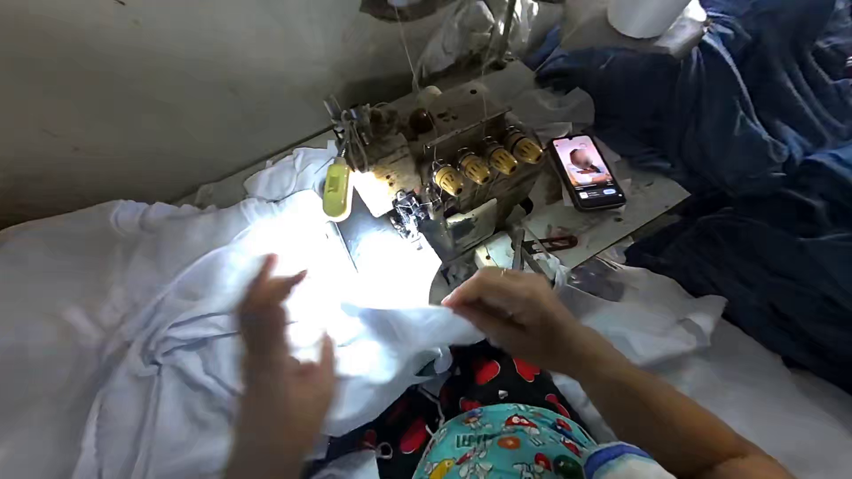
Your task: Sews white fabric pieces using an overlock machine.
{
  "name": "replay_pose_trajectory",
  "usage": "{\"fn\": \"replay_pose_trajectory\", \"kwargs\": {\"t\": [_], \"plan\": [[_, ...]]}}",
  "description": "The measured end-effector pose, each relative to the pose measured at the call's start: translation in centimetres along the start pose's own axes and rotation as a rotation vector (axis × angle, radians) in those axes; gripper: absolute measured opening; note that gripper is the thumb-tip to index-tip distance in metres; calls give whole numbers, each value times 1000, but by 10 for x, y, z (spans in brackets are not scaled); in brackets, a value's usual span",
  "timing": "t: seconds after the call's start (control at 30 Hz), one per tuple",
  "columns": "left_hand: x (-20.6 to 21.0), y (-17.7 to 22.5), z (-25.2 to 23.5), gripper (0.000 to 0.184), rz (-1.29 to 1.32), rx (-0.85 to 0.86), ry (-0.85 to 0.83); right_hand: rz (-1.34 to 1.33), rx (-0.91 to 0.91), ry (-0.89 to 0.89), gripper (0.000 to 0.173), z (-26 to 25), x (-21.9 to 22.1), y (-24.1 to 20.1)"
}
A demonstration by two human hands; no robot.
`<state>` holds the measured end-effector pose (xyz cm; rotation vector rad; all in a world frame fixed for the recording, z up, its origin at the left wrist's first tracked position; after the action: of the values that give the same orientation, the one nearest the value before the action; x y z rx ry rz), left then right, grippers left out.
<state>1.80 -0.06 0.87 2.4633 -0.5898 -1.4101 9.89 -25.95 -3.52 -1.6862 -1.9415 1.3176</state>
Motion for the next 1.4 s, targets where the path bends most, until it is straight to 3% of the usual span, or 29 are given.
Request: {"fn": "replay_pose_trajectory", "kwargs": {"t": [0.07,0.17,0.33,0.4,0.53,0.7,0.83,1.03,1.13,1.2,1.3,1.4], "plan": [[46,45,-4,53,249,67,-170,22,-54,-66,17,-2,6,-11],[74,57,-13,51,433,117,-297,117,-65,-88,18,-1,-3,-17],[68,52,-13,20,291,66,-140,171,-5,-42,21,15,-16,-6],[65,52,-11,25,263,47,-119,80,16,-6,18,18,-19,-3],[67,70,-15,38,418,70,-252,-129,34,40,13,17,-26,-12],[64,88,-19,24,581,54,-202,-353,56,97,22,15,-27,-11],[58,67,-2,23,401,-26,-147,-564,188,49,31,28,-5,7],[64,38,-1,24,485,-105,-35,-649,403,20,27,19,24,26],[69,34,-25,16,463,-159,68,-533,440,79,26,-6,24,31],[80,26,-39,11,365,-185,105,-308,450,97,32,-17,25,40],[102,4,-50,7,312,-203,45,0,408,98,37,-22,28,54],[111,-3,-50,8,291,-233,-48,140,402,82,38,-16,29,58]]}}
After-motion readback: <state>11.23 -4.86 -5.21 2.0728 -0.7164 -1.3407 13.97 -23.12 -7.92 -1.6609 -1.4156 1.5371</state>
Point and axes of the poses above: each hand's wrist, its own z-axis away from the middle knuckle, its own x-axis out of the palm, y = z × x, the point moved 2 cm from there along -z, towards the middle knuckle, and after that the axes turned 5 degrees about y, right-handed, at the moved point
